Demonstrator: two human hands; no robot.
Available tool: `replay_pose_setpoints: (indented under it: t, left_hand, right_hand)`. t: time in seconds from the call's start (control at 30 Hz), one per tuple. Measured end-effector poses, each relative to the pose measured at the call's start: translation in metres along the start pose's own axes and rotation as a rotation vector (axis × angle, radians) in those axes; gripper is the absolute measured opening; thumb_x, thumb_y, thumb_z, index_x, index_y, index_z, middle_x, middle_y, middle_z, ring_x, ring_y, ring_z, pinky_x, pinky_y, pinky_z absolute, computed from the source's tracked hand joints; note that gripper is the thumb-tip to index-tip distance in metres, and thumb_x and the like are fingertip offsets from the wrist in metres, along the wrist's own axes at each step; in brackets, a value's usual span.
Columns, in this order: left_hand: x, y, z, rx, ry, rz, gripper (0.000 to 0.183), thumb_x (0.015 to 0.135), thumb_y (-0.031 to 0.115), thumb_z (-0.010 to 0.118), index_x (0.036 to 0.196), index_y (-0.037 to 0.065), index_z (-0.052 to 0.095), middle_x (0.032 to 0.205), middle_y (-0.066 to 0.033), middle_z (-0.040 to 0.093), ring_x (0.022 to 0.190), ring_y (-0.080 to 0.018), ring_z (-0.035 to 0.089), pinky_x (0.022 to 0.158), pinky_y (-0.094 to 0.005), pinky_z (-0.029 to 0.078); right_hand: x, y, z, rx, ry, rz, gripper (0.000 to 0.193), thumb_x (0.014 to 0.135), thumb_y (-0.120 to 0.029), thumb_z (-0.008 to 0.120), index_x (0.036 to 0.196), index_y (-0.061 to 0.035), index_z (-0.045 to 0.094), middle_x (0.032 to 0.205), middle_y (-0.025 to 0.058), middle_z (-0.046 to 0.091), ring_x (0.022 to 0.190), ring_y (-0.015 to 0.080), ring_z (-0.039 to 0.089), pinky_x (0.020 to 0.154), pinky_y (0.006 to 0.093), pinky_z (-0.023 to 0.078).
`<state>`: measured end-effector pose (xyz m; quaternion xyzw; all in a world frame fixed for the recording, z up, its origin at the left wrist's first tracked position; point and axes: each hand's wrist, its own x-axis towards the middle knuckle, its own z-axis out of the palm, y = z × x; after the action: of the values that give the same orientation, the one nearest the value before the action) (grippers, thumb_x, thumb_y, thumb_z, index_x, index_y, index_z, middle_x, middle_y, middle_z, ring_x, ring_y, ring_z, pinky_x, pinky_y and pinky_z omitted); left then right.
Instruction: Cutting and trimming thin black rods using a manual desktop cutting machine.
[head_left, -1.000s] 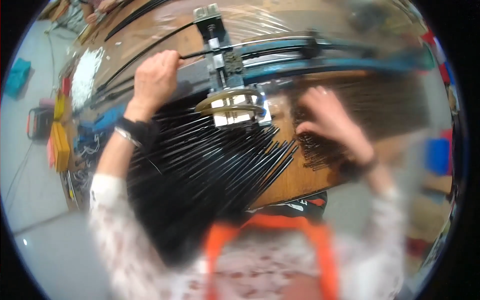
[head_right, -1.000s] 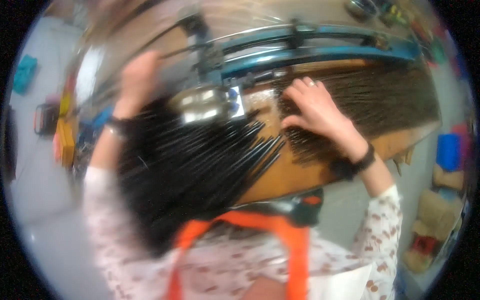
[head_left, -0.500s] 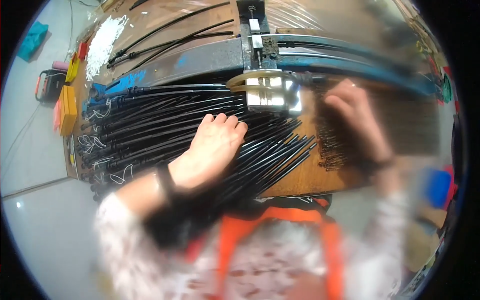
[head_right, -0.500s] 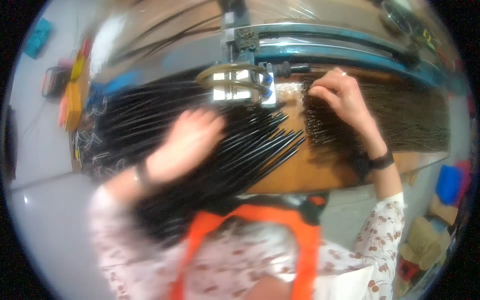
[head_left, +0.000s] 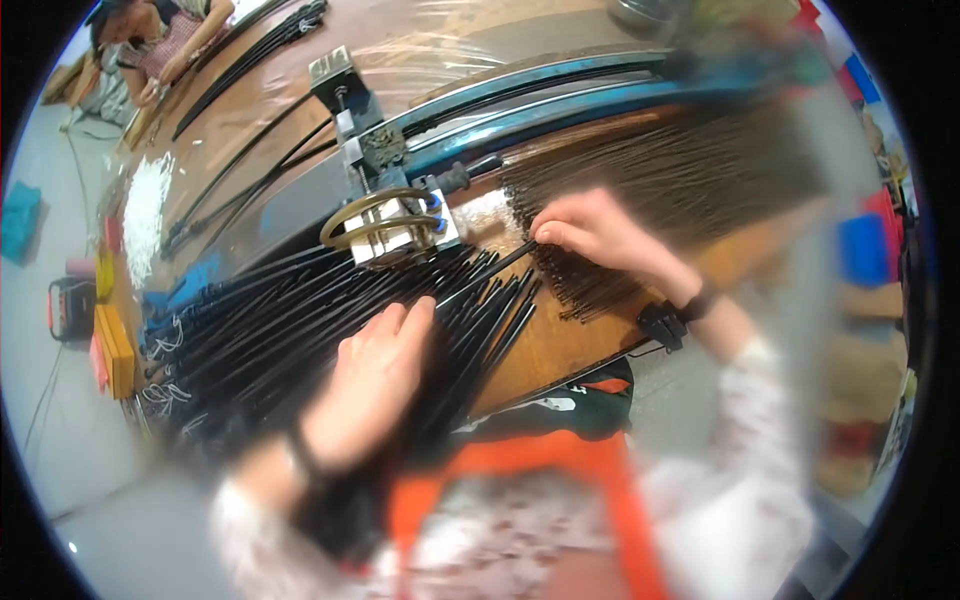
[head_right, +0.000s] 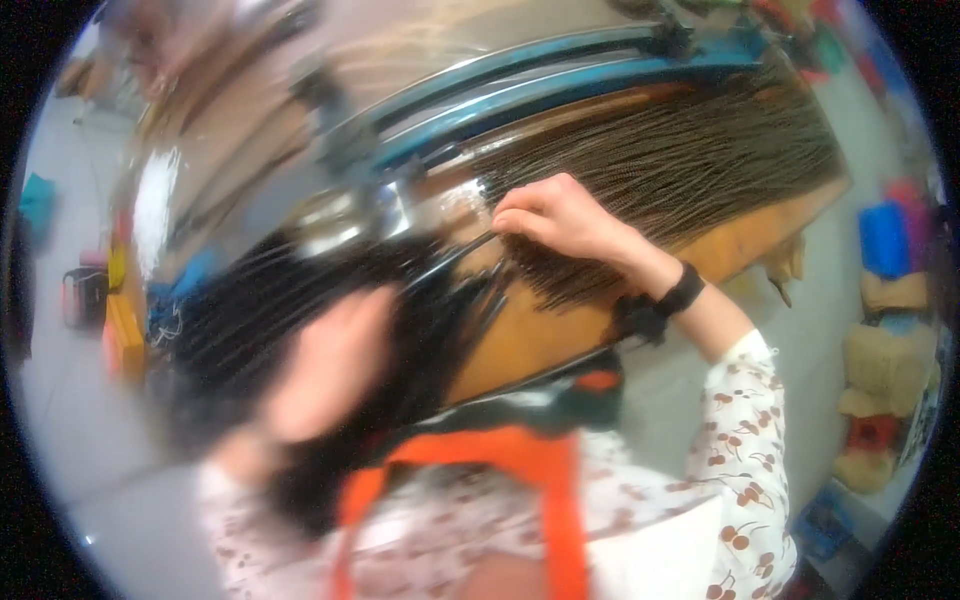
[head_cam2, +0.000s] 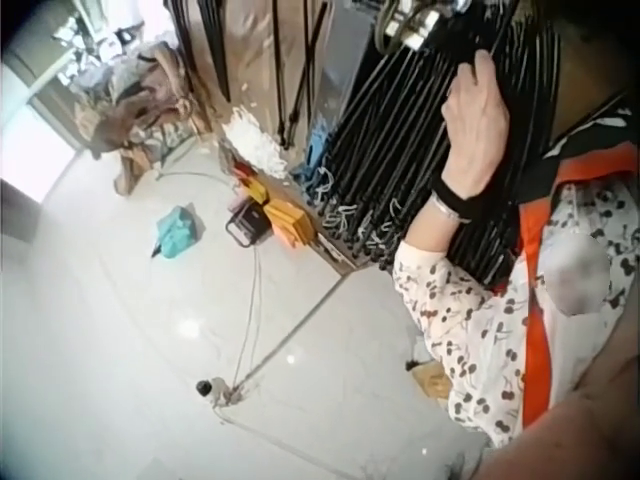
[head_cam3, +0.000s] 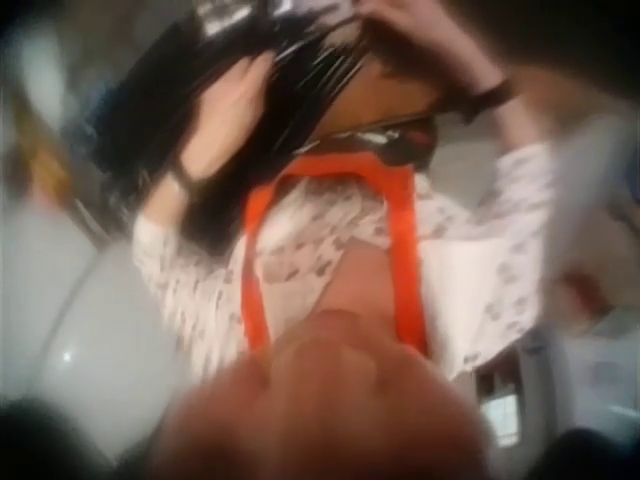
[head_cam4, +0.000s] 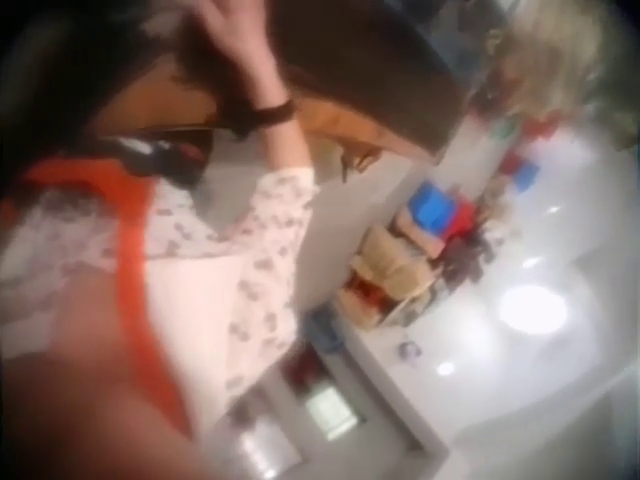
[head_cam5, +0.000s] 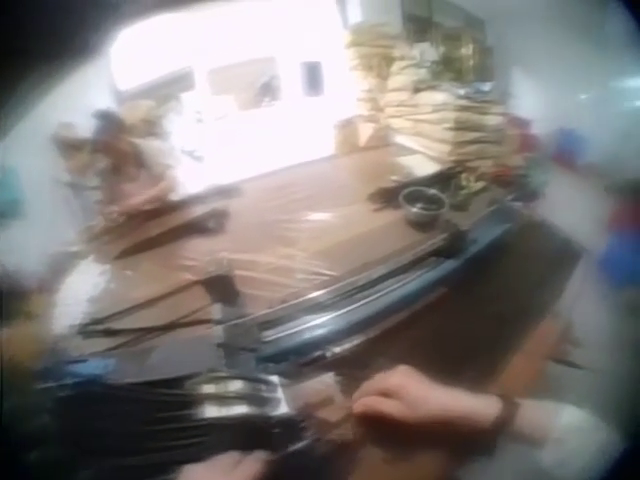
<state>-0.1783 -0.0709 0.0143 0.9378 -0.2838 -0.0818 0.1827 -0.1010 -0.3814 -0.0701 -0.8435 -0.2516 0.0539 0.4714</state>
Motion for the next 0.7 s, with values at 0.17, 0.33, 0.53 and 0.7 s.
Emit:
replay_pose_setpoints:
  t: [0.17, 0.33, 0.53, 0.7]
  left_hand:
    - [0.013, 0.014, -0.008, 0.137, -0.099, 0.038, 0.047, 0.083, -0.001, 0.058, 0.13, 0.006, 0.054, 0.085, -0.0138, 0.056, 0.074, -0.034, 0.063, 0.058, -0.0457, 0.053]
    - [0.024, 0.026, -0.013, 0.182, 0.112, 0.151, 0.041, 0.087, 0.008, 0.066, 0.128, 0.012, 0.063, 0.084, -0.0128, 0.063, 0.063, -0.0306, 0.062, 0.055, -0.0422, 0.052]
    - [0.058, 0.046, -0.027, 0.137, 0.043, 0.123, 0.036, 0.089, 0.001, 0.057, 0.12, 0.015, 0.067, 0.089, -0.0178, 0.068, 0.071, -0.0327, 0.067, 0.064, -0.0417, 0.055]
    - [0.071, 0.049, -0.041, -0.018, -0.077, 0.049, 0.033, 0.091, 0.006, 0.059, 0.123, 0.008, 0.066, 0.089, -0.0233, 0.068, 0.08, -0.0408, 0.068, 0.07, -0.0451, 0.055]
  right_hand:
    - [-0.023, -0.002, -0.006, 0.198, 0.099, 0.107, 0.017, 0.093, -0.013, 0.064, 0.102, -0.0025, 0.075, 0.078, 0.0077, 0.069, 0.072, 0.0137, 0.063, 0.069, 0.031, 0.052]
    - [-0.026, 0.005, -0.001, 0.087, 0.302, -0.205, 0.022, 0.095, -0.018, 0.064, 0.106, -0.0024, 0.075, 0.078, 0.0049, 0.07, 0.085, 0.0179, 0.06, 0.077, 0.032, 0.053]
    - [-0.033, -0.002, -0.003, 0.328, 0.605, -0.185, 0.034, 0.1, -0.033, 0.059, 0.106, -0.0035, 0.075, 0.078, -0.0005, 0.07, 0.092, 0.0169, 0.056, 0.077, 0.0317, 0.052]
    - [-0.029, 0.003, -0.034, -0.264, 0.569, -0.622, 0.044, 0.076, -0.006, 0.076, 0.119, -0.0074, 0.068, 0.08, 0.0006, 0.069, 0.075, 0.024, 0.058, 0.071, 0.0342, 0.052]
